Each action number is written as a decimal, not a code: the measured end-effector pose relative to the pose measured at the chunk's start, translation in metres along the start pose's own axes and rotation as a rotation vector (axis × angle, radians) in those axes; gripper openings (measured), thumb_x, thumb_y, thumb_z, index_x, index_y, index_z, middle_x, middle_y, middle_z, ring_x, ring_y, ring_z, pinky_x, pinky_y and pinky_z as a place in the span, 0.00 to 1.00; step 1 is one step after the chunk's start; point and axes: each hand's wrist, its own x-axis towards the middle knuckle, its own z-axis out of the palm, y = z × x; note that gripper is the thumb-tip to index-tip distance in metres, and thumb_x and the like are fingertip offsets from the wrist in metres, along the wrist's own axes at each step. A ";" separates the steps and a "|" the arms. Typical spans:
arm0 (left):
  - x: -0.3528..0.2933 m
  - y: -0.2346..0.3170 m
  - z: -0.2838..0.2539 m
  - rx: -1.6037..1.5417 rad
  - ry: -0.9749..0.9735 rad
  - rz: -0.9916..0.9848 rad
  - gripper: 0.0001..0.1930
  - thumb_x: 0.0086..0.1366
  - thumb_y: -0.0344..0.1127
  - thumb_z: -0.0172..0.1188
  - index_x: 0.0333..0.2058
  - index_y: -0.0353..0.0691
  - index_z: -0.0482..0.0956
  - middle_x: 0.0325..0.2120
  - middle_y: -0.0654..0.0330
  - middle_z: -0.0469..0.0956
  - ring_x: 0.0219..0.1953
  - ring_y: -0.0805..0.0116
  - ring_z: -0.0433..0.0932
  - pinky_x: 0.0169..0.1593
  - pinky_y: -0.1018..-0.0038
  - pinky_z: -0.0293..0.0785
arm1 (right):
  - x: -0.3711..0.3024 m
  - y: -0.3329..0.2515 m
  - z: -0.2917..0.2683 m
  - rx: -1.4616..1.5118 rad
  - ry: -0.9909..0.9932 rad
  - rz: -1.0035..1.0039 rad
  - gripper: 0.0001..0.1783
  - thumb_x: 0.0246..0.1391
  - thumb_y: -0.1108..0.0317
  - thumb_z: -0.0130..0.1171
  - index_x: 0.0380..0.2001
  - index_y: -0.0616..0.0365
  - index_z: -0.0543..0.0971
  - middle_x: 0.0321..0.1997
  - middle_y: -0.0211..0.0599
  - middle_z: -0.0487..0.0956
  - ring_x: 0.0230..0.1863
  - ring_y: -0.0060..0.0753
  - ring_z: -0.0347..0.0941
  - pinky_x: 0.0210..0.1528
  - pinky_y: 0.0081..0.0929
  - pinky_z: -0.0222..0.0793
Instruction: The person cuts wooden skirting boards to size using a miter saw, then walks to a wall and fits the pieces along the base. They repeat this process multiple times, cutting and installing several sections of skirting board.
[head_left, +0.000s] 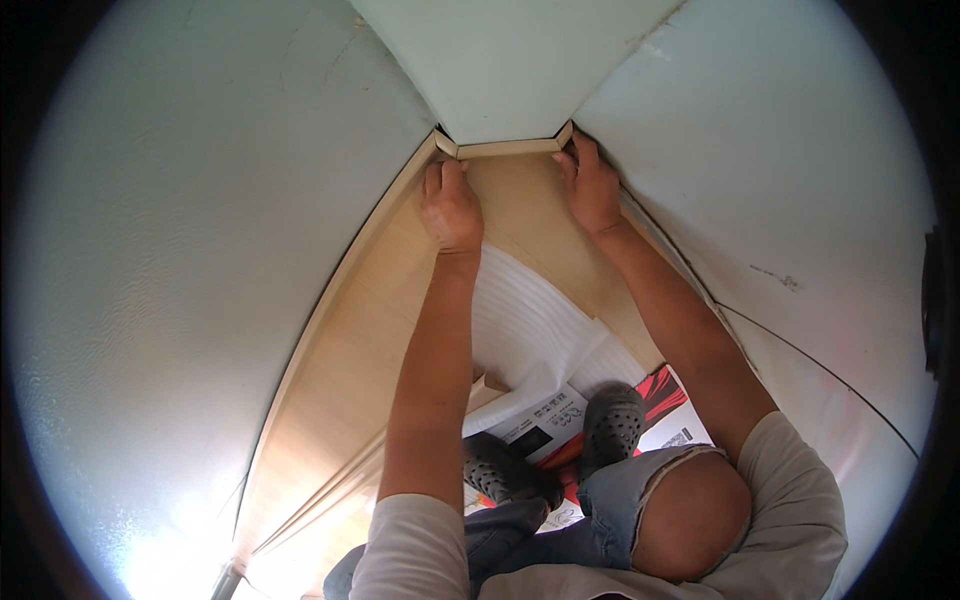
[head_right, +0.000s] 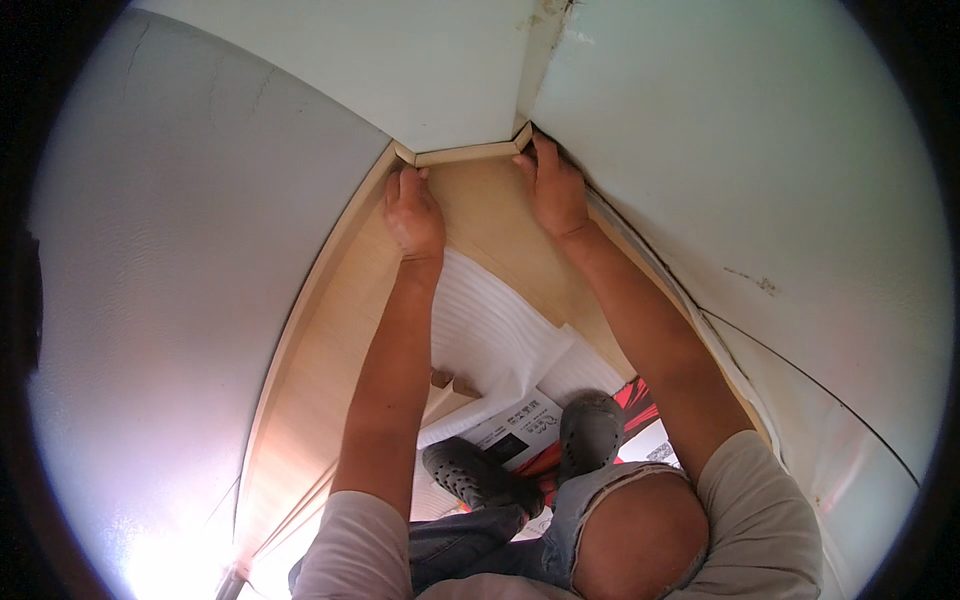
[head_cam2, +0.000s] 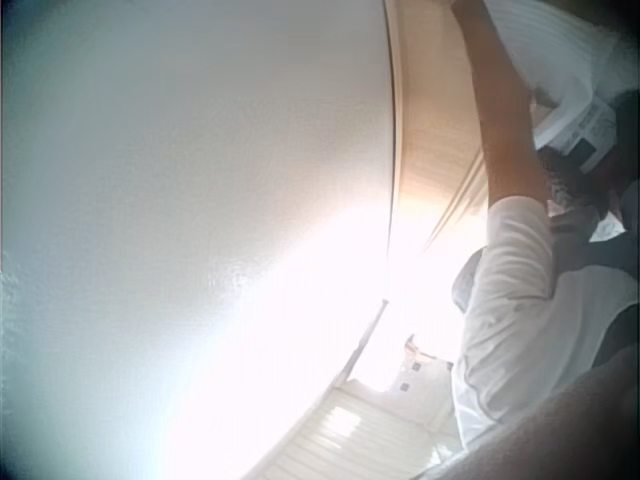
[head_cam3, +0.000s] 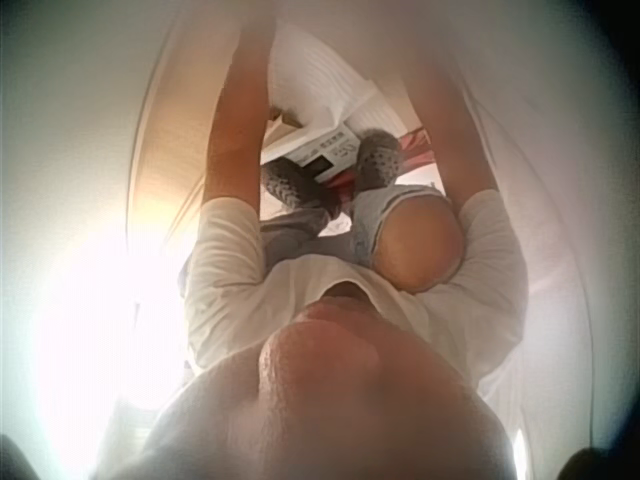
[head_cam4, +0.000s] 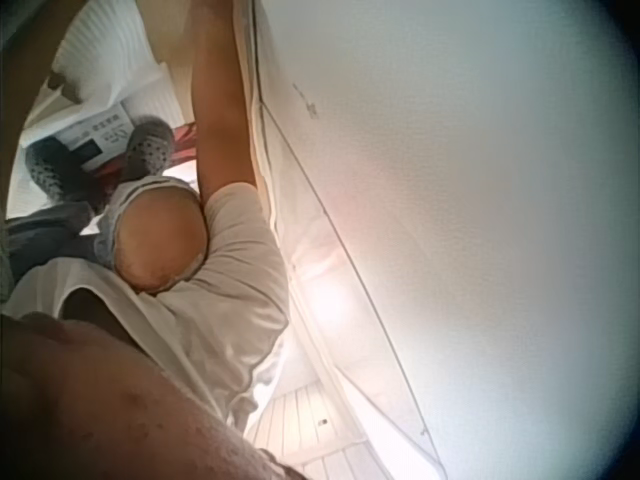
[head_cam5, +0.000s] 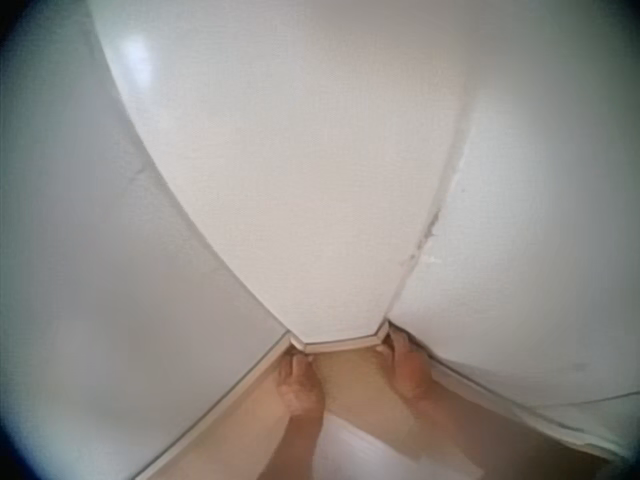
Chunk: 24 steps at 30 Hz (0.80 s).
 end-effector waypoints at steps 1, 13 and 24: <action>0.000 -0.001 -0.001 -0.024 -0.001 0.010 0.04 0.63 0.25 0.61 0.32 0.40 0.75 0.32 0.54 0.76 0.37 0.48 0.78 0.38 0.58 0.77 | 0.000 0.000 0.000 -0.003 -0.014 0.013 0.21 0.65 0.66 0.60 0.57 0.59 0.70 0.41 0.52 0.84 0.41 0.53 0.83 0.41 0.43 0.79; 0.000 -0.001 -0.004 -0.072 -0.053 -0.029 0.06 0.66 0.29 0.62 0.32 0.40 0.73 0.32 0.53 0.76 0.35 0.48 0.77 0.36 0.55 0.75 | 0.001 0.008 0.003 -0.012 0.011 -0.105 0.22 0.64 0.62 0.61 0.54 0.62 0.70 0.35 0.55 0.81 0.30 0.59 0.79 0.32 0.48 0.76; 0.001 -0.003 0.001 -0.065 0.046 -0.021 0.06 0.64 0.30 0.65 0.34 0.40 0.75 0.32 0.55 0.77 0.34 0.50 0.78 0.34 0.58 0.76 | -0.001 0.002 0.001 -0.016 -0.042 0.012 0.21 0.67 0.66 0.57 0.57 0.61 0.67 0.43 0.55 0.83 0.43 0.58 0.82 0.43 0.45 0.78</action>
